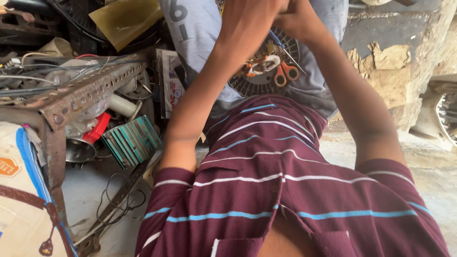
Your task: The person sits on the floor and repeatedly uses a screwdriver to tighten or adjust components on a small electric motor rotor held between their legs. The person occasionally rotates the rotor to access different areas.
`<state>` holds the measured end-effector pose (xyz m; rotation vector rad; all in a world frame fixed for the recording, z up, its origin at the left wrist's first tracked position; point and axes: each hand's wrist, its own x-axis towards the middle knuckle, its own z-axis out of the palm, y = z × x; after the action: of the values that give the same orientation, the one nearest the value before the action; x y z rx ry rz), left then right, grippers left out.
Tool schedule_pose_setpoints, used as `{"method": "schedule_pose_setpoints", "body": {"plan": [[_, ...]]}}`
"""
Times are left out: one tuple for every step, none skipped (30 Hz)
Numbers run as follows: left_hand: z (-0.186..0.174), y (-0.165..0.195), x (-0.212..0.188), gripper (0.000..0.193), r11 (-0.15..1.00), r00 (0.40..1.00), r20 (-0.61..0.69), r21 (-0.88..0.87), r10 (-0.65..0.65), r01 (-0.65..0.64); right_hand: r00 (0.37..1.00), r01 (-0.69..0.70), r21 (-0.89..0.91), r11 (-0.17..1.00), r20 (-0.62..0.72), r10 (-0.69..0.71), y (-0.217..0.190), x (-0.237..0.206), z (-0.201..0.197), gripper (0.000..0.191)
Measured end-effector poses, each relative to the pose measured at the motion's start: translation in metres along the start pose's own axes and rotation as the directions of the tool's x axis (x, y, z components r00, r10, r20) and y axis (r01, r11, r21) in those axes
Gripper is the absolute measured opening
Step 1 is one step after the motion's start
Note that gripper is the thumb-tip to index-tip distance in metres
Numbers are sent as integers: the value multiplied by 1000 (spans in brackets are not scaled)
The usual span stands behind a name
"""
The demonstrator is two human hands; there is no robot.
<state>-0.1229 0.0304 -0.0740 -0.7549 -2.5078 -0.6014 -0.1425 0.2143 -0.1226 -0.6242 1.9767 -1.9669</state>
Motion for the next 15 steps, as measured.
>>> {"method": "schedule_pose_setpoints", "body": {"plan": [[-25, 16, -13, 10, 999, 998, 58, -27, -21, 22, 992, 36, -61, 998, 127, -28, 2, 3, -10, 26], [-46, 32, -27, 16, 994, 982, 176, -70, -70, 83, 965, 84, -117, 990, 257, -52, 0, 3, -16, 18], [-61, 46, -40, 27, 982, 946, 301, -109, -118, 157, 921, 129, -162, 978, 385, -58, -5, -2, -18, 11], [-71, 58, -52, 18, 979, 864, 495, -113, -92, 169, 930, 169, -280, 945, 362, -59, -13, -11, -16, 15], [-78, 66, -62, 14, 977, 745, 664, -118, -57, 180, 938, 204, -395, 895, 341, -63, -23, -21, -12, 20], [-85, 73, -70, 14, 974, 742, 670, -152, -23, 168, 942, 246, -508, 826, 324, -82, -35, -25, -7, 26], [-91, 76, -76, 14, 972, 741, 672, -181, 9, 153, 946, 310, -668, 677, 146, -289, -46, -38, 6, 21], [-96, 77, -79, 15, 970, 742, 669, -206, 40, 133, 856, 308, -811, 497, 9, -517, -56, -53, 21, 20], [-101, 75, -80, 16, 969, 769, 639, -196, 8, 153, 966, 178, -931, 319, 104, -236, -63, -64, 34, 20], [-106, 70, -78, 19, 964, 790, 613, -194, -26, 183, 989, 112, -990, 89, 120, 90, -67, -78, 47, 23], [-111, 64, -77, 23, 956, 805, 590, -195, -63, 218, 968, 220, -924, 313, 168, -185, -70, -94, 57, 29], [-113, 55, -74, 21, 952, 799, 585, -142, -140, 272, 884, 368, -795, 483, 138, -448, -70, -107, 64, 36], [-110, 42, -71, 22, 942, 788, 578, -92, -213, 322, 908, 320, -803, 503, 108, -406, -66, -114, 70, 33], [-102, 29, -68, 14, 970, 883, 433, -70, -182, 234, 927, 274, -814, 512, 82, -366, -63, -123, 74, 31], [-88, 8, -61, 10, 989, 954, 269, -25, -133, 145, 940, 236, -825, 513, 59, -337, -60, -128, 74, 28]]}}
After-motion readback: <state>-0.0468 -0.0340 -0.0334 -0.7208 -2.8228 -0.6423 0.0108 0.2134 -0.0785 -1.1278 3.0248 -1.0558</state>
